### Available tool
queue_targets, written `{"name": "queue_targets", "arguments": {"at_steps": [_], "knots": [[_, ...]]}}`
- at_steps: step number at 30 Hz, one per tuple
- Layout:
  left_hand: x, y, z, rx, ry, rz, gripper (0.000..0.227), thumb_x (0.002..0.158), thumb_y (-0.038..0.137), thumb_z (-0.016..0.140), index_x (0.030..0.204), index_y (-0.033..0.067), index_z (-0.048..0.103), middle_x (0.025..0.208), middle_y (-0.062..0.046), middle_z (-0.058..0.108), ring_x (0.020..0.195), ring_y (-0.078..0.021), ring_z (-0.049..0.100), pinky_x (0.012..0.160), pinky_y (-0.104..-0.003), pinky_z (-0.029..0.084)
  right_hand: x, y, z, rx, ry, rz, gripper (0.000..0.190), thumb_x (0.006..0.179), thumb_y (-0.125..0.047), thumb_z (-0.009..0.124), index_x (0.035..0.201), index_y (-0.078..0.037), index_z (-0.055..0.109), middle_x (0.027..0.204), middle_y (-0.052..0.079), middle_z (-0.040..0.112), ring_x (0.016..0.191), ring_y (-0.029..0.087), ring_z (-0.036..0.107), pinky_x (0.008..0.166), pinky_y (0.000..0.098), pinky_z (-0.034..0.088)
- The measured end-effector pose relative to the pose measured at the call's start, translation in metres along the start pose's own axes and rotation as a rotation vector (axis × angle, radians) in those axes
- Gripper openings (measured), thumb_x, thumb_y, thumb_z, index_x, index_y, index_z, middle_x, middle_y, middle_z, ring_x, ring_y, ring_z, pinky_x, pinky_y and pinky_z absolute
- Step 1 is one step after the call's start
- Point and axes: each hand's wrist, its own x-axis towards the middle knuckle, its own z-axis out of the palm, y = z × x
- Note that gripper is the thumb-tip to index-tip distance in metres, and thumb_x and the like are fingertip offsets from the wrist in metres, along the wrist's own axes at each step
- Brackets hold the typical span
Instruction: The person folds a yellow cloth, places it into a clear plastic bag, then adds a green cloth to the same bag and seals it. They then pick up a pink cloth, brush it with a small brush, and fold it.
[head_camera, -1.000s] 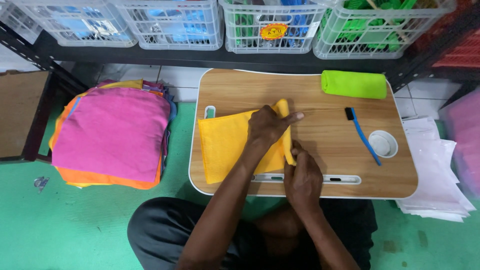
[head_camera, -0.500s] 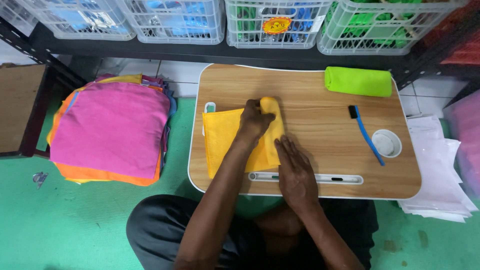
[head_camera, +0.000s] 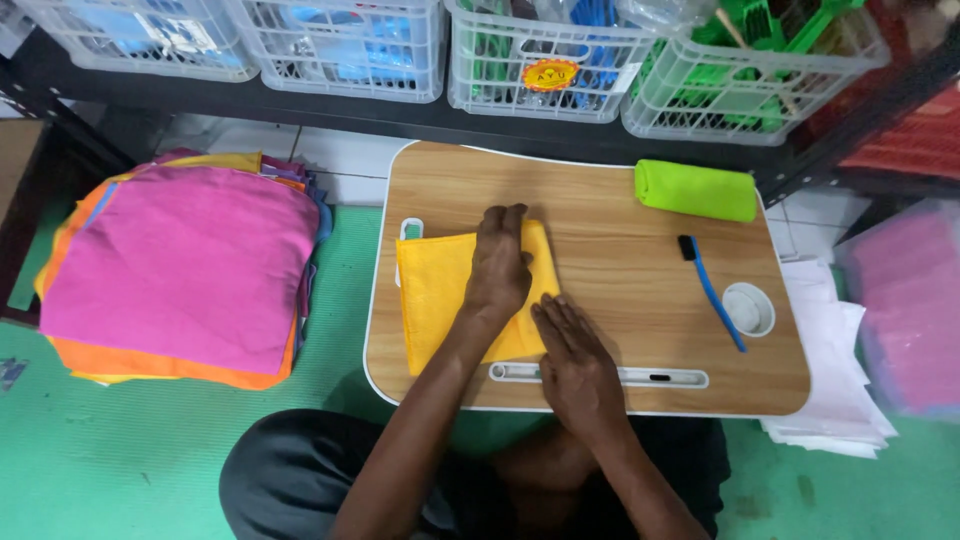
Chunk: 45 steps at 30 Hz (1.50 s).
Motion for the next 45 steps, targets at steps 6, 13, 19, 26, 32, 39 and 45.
{"name": "queue_targets", "arguments": {"at_steps": [6, 13, 19, 26, 32, 39, 45], "knots": [[-0.019, -0.038, 0.009, 0.392, 0.280, 0.535, 0.050, 0.071, -0.012, 0.060, 0.119, -0.0017, 0.064, 0.129, -0.024, 0.062, 0.116, -0.0444, 0.057, 0.097, -0.048, 0.050, 0.006, 0.013, -0.022, 0.059, -0.374, -0.062, 0.068, 0.086, -0.015, 0.054, 0.151, 0.000, 0.043, 0.160, 0.020, 0.043, 0.150, 0.033, 0.037, 0.126, 0.0520, 0.017], [-0.072, -0.026, -0.067, 0.250, -0.039, 0.290, 0.056, 0.094, -0.003, 0.055, 0.149, 0.0053, 0.053, 0.154, -0.017, 0.052, 0.151, -0.0426, 0.032, 0.120, -0.066, 0.022, 0.079, -0.009, -0.016, 0.163, -0.283, 0.106, 0.050, 0.105, -0.022, 0.047, 0.153, -0.005, 0.048, 0.158, 0.022, 0.045, 0.147, 0.038, 0.039, 0.125, 0.0504, 0.022], [-0.053, -0.107, -0.078, 0.278, 0.169, 0.140, 0.052, 0.099, 0.010, 0.053, 0.151, 0.0071, 0.052, 0.149, -0.017, 0.056, 0.144, -0.0412, 0.043, 0.114, -0.055, 0.037, 0.082, -0.005, 0.032, -0.073, -0.513, 0.119, 0.076, 0.104, -0.053, 0.045, 0.163, -0.009, 0.028, 0.169, 0.022, 0.022, 0.155, 0.041, 0.020, 0.125, 0.0545, 0.015], [-0.039, -0.125, -0.072, 0.263, 0.237, 0.094, 0.040, 0.095, 0.020, 0.065, 0.135, 0.0146, 0.067, 0.116, -0.004, 0.068, 0.125, -0.0267, 0.054, 0.104, -0.044, 0.048, 0.071, -0.022, 0.009, -0.028, -0.511, 0.213, 0.082, 0.100, -0.044, 0.057, 0.165, -0.011, 0.022, 0.168, 0.023, 0.022, 0.154, 0.042, 0.020, 0.124, 0.0524, 0.016], [-0.052, -0.115, -0.085, 0.371, 0.095, 0.090, 0.045, 0.087, 0.025, 0.069, 0.132, 0.0285, 0.067, 0.107, 0.001, 0.070, 0.113, -0.0227, 0.063, 0.113, -0.046, 0.040, 0.047, 0.004, 0.006, -0.079, -0.483, 0.147, 0.065, 0.103, -0.031, 0.049, 0.164, -0.019, 0.030, 0.166, 0.020, 0.029, 0.152, 0.043, 0.027, 0.122, 0.0490, 0.025], [-0.100, -0.027, -0.132, 0.093, -0.446, 0.065, 0.062, 0.089, 0.005, 0.065, 0.149, 0.0199, 0.056, 0.142, -0.018, 0.063, 0.134, -0.0405, 0.056, 0.111, -0.053, 0.043, 0.054, 0.088, -0.022, -0.215, -0.381, -0.240, 0.061, 0.100, -0.036, 0.052, 0.159, -0.023, 0.043, 0.165, 0.019, 0.036, 0.150, 0.047, 0.031, 0.118, 0.0547, 0.028], [-0.085, -0.094, -0.088, 0.196, -0.267, 0.471, 0.083, 0.064, -0.018, 0.045, 0.132, 0.0227, 0.072, 0.143, -0.009, 0.062, 0.132, -0.0275, 0.056, 0.105, -0.040, 0.042, -0.021, 0.015, -0.036, 0.121, -0.468, -0.277, 0.086, 0.082, -0.060, 0.074, 0.152, -0.015, 0.050, 0.161, 0.007, 0.047, 0.153, 0.029, 0.038, 0.117, 0.0460, 0.031]]}}
